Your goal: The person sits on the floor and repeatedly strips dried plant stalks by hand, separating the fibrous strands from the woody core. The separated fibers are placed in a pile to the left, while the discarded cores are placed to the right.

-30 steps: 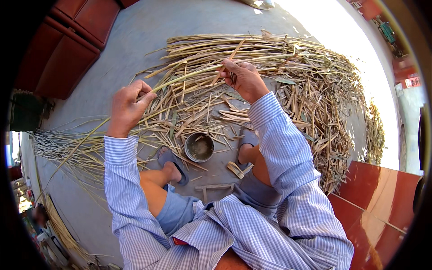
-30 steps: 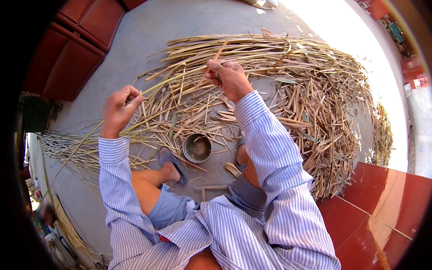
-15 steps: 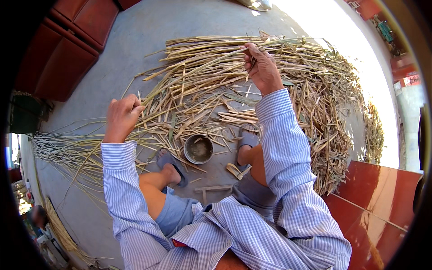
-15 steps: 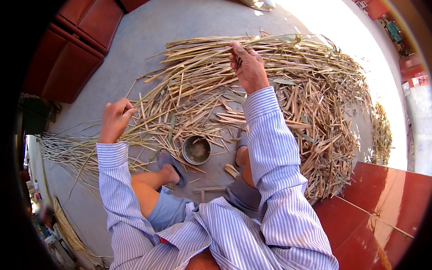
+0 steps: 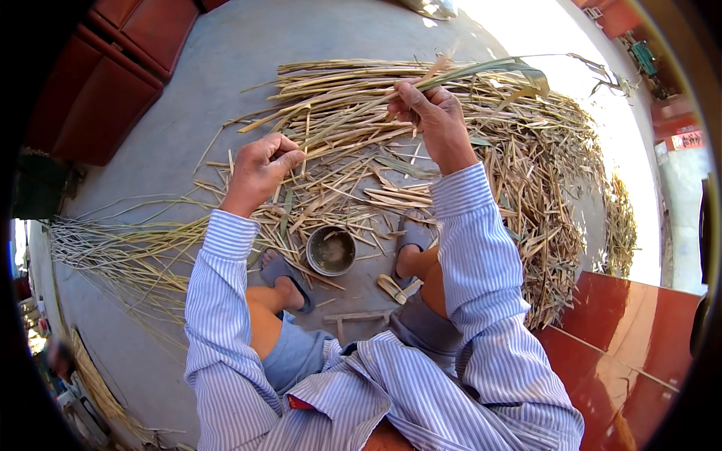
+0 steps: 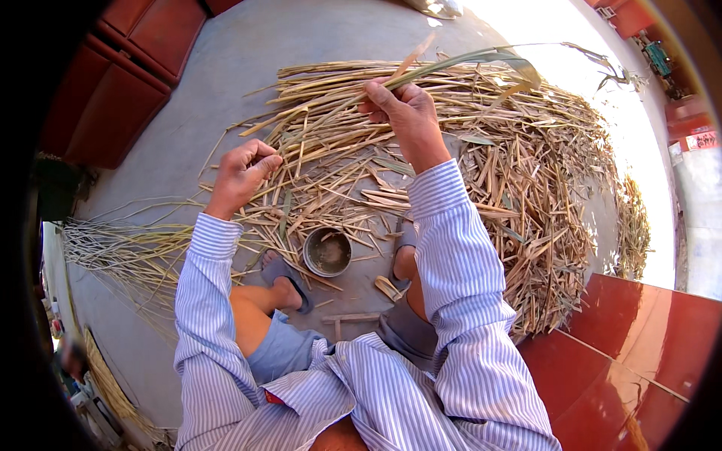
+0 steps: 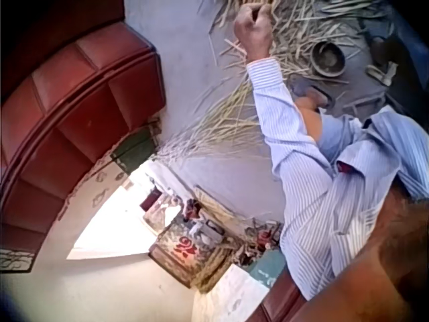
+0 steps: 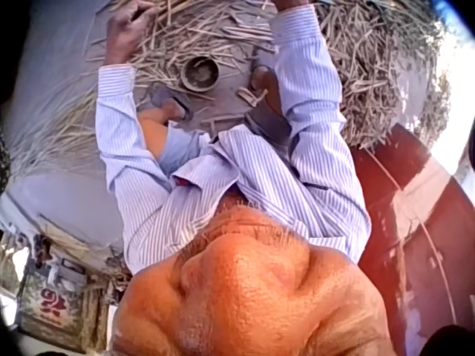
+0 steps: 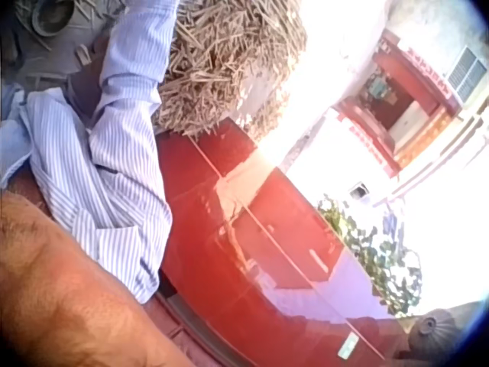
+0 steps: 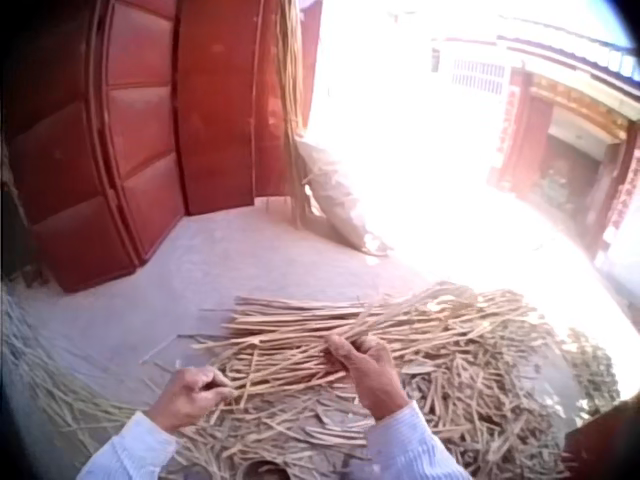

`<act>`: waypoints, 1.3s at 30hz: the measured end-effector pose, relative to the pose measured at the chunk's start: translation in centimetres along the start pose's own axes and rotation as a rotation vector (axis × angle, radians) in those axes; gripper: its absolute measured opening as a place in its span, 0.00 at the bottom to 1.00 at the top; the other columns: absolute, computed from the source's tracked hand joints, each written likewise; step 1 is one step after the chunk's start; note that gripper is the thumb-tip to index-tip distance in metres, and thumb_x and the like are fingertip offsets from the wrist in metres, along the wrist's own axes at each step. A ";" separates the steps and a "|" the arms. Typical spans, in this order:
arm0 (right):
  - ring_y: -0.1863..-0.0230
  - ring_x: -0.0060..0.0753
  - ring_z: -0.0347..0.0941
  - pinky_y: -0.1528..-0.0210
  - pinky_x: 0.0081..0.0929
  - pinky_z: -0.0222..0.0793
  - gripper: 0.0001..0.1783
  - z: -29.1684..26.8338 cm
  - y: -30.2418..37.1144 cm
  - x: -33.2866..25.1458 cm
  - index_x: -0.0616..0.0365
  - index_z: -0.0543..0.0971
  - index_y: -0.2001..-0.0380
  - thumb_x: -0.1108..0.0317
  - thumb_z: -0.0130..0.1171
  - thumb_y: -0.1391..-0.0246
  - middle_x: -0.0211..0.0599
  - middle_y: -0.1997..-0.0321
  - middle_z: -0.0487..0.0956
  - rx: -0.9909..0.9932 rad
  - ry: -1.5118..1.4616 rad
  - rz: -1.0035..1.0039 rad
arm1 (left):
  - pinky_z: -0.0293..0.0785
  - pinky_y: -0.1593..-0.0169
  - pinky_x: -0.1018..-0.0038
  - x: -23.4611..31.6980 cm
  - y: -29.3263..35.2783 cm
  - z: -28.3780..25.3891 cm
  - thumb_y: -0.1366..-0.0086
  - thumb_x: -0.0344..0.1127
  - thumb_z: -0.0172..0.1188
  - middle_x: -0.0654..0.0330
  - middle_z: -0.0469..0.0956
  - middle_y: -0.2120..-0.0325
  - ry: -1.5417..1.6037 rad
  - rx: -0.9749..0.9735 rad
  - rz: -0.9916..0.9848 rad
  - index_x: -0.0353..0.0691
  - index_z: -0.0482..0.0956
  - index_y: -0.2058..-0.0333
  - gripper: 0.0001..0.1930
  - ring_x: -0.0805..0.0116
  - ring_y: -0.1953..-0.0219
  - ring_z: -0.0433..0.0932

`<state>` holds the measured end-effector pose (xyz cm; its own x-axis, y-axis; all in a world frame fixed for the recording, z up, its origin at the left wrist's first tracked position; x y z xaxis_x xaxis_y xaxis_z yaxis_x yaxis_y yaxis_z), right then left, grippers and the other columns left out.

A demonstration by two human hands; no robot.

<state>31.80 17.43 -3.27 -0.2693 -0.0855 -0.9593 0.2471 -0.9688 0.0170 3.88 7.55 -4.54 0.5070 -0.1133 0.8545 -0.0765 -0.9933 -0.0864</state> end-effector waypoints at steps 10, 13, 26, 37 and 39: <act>0.71 0.21 0.78 0.68 0.18 0.74 0.13 -4.6 2.0 -0.5 0.63 0.80 0.62 0.62 0.58 0.38 0.32 0.71 0.82 -0.017 0.835 -0.065 | 0.68 0.72 0.83 3.3 0.4 -1.8 0.37 0.32 0.65 0.65 0.77 0.77 0.261 -0.041 -0.116 0.34 0.78 0.69 0.07 0.81 0.76 0.71; 0.71 0.21 0.78 0.70 0.16 0.74 0.13 -9.8 1.5 -0.1 0.64 0.79 0.62 0.62 0.58 0.38 0.33 0.71 0.81 0.292 0.641 0.136 | 0.67 0.72 0.83 4.4 0.3 -2.1 0.37 0.32 0.65 0.67 0.76 0.77 0.201 0.019 -0.025 0.35 0.78 0.69 0.07 0.82 0.76 0.70; 0.65 0.26 0.80 0.65 0.19 0.77 0.16 -2.0 2.8 0.3 0.60 0.75 0.57 0.61 0.63 0.41 0.36 0.64 0.81 0.131 -0.135 0.222 | 0.65 0.75 0.78 5.0 -0.1 1.5 0.42 0.27 0.66 0.65 0.75 0.81 -0.232 0.021 0.107 0.34 0.76 0.73 0.07 0.79 0.79 0.69; 0.64 0.26 0.81 0.60 0.22 0.78 0.12 0.6 2.5 -0.5 0.61 0.79 0.58 0.63 0.59 0.38 0.37 0.63 0.83 -0.172 -0.015 -0.041 | 0.74 0.67 0.81 4.1 0.3 3.4 0.36 0.35 0.65 0.61 0.81 0.73 0.370 -0.096 -0.198 0.31 0.78 0.63 0.11 0.78 0.73 0.75; 0.63 0.26 0.81 0.59 0.22 0.78 0.11 0.7 2.5 -0.6 0.60 0.79 0.58 0.64 0.59 0.38 0.37 0.63 0.83 -0.220 -0.011 -0.098 | 0.74 0.67 0.81 4.4 0.4 3.1 0.36 0.35 0.65 0.59 0.81 0.72 0.444 -0.103 -0.247 0.31 0.78 0.63 0.11 0.77 0.73 0.76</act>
<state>31.98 14.89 -2.46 -0.3123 0.0029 -0.9500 0.4156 -0.8988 -0.1394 8.72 6.54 -2.43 0.1086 0.1662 0.9801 -0.0961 -0.9796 0.1768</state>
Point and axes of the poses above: each hand's wrist, its own y-axis away from the middle knuckle, its own z-axis out of the palm, x = y × z, the point moved 2 cm from there along -y, towards the middle knuckle
